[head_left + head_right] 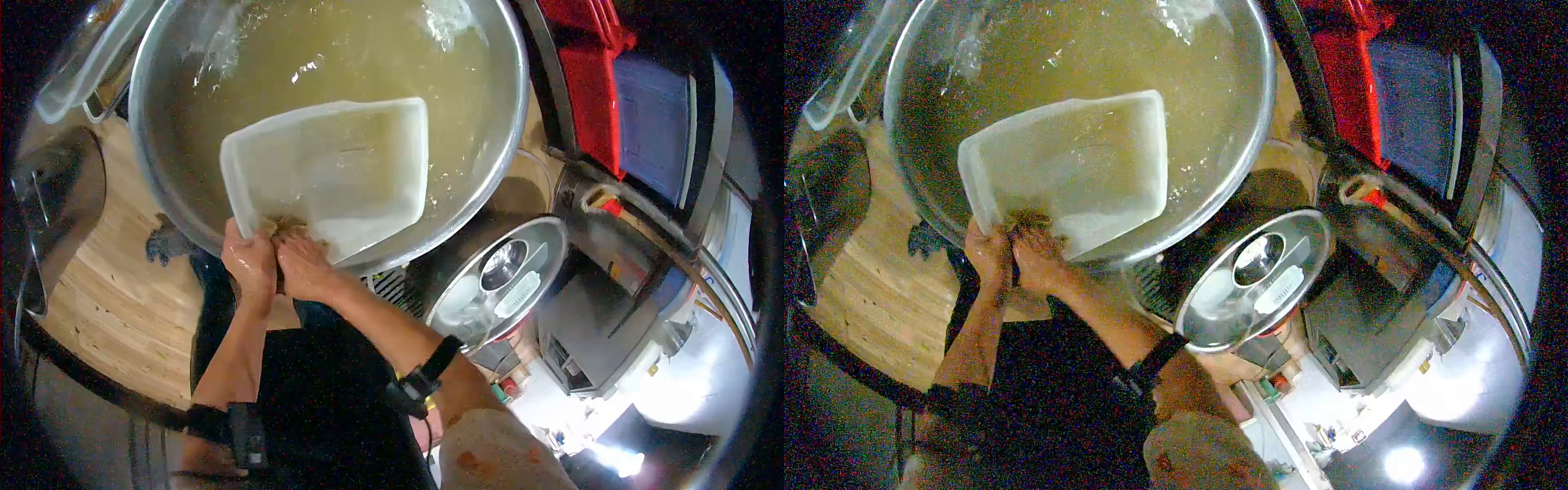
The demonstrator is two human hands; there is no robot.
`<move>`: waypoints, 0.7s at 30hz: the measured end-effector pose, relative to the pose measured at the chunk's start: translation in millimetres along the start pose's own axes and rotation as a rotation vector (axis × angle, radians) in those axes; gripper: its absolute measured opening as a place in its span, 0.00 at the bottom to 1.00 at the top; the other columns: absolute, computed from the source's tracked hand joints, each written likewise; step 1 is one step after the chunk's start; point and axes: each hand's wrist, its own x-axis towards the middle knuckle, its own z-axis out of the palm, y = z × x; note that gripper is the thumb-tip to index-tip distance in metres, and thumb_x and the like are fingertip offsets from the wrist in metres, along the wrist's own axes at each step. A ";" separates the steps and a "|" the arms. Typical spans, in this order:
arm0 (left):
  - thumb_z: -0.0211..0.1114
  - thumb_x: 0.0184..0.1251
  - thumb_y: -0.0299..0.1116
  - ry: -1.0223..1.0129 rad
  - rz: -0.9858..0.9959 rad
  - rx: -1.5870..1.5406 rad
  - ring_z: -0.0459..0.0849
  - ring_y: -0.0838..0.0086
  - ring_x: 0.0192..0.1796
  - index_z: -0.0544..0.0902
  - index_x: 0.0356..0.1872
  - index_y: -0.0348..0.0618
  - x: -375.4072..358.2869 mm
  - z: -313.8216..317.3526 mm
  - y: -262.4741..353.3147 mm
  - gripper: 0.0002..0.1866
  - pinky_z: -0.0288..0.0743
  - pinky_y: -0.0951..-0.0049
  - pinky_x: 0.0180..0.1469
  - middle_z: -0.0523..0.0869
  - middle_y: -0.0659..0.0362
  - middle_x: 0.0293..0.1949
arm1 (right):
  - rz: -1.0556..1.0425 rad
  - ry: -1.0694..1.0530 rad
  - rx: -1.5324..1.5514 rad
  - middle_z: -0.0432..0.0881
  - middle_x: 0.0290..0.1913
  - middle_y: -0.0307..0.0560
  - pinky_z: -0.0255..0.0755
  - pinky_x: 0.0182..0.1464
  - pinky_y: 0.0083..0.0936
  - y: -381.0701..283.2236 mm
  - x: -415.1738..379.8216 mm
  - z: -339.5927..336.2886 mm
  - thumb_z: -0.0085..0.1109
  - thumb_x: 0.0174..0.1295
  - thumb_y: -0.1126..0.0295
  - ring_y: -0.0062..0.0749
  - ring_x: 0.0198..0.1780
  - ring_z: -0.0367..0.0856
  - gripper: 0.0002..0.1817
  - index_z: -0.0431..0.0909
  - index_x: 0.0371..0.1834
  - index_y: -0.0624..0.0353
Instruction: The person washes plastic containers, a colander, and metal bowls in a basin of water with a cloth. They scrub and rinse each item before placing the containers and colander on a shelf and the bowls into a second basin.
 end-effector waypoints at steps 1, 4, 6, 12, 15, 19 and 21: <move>0.55 0.45 0.21 -0.105 -0.094 -0.156 0.81 0.61 0.32 0.76 0.34 0.35 -4.3 -6.0 7.9 0.11 0.72 0.69 0.38 0.80 0.47 0.27 | 0.007 -0.007 0.004 0.73 0.47 0.59 0.62 0.54 0.45 1.8 -4.2 -7.4 0.64 0.42 0.52 0.49 0.52 0.70 0.33 0.72 0.45 0.67; 0.53 0.45 0.18 -0.220 -0.102 -0.310 0.82 0.64 0.34 0.77 0.36 0.34 11.0 -14.4 3.2 0.14 0.72 0.70 0.40 0.81 0.47 0.28 | 0.021 -0.074 0.058 0.72 0.53 0.61 0.48 0.64 0.50 13.3 -28.8 -53.3 0.60 0.44 0.47 0.52 0.57 0.67 0.33 0.75 0.46 0.65; 0.52 0.44 0.17 -0.247 -0.002 -0.296 0.82 0.65 0.35 0.78 0.37 0.35 34.3 -20.7 -10.8 0.15 0.72 0.71 0.41 0.82 0.48 0.29 | 0.060 -0.110 0.004 0.74 0.49 0.58 0.52 0.60 0.47 40.4 -36.2 -63.2 0.55 0.48 0.47 0.50 0.54 0.69 0.31 0.74 0.47 0.63; 0.59 0.43 0.26 -0.565 0.114 -0.096 0.81 0.57 0.32 0.77 0.38 0.35 104.2 -60.2 26.6 0.16 0.73 0.68 0.40 0.82 0.48 0.30 | 0.166 -0.059 -0.307 0.76 0.47 0.54 0.56 0.56 0.44 86.0 -48.7 -48.3 0.47 0.54 0.50 0.45 0.52 0.71 0.25 0.75 0.47 0.58; 0.60 0.43 0.28 -0.137 0.242 0.106 0.80 0.56 0.29 0.75 0.35 0.33 103.9 -39.2 -28.3 0.14 0.72 0.66 0.37 0.81 0.48 0.28 | 0.198 0.145 -0.171 0.78 0.44 0.55 0.57 0.56 0.44 67.7 -30.6 -29.2 0.47 0.55 0.51 0.45 0.51 0.72 0.23 0.77 0.41 0.60; 0.58 0.47 0.28 0.108 -0.169 0.049 0.77 0.68 0.30 0.72 0.30 0.34 50.6 -48.7 14.1 0.09 0.69 0.66 0.35 0.77 0.53 0.25 | 0.383 0.147 0.303 0.79 0.38 0.56 0.64 0.51 0.37 53.6 -28.4 -33.8 0.46 0.57 0.51 0.49 0.46 0.74 0.24 0.78 0.36 0.65; 0.56 0.48 0.25 0.157 -0.502 -0.315 0.77 0.70 0.33 0.74 0.32 0.34 26.3 -27.4 -5.0 0.08 0.70 0.68 0.38 0.79 0.54 0.29 | 0.463 0.080 0.739 0.76 0.43 0.57 0.63 0.53 0.39 56.0 -22.8 -22.5 0.46 0.57 0.52 0.52 0.49 0.72 0.23 0.75 0.43 0.62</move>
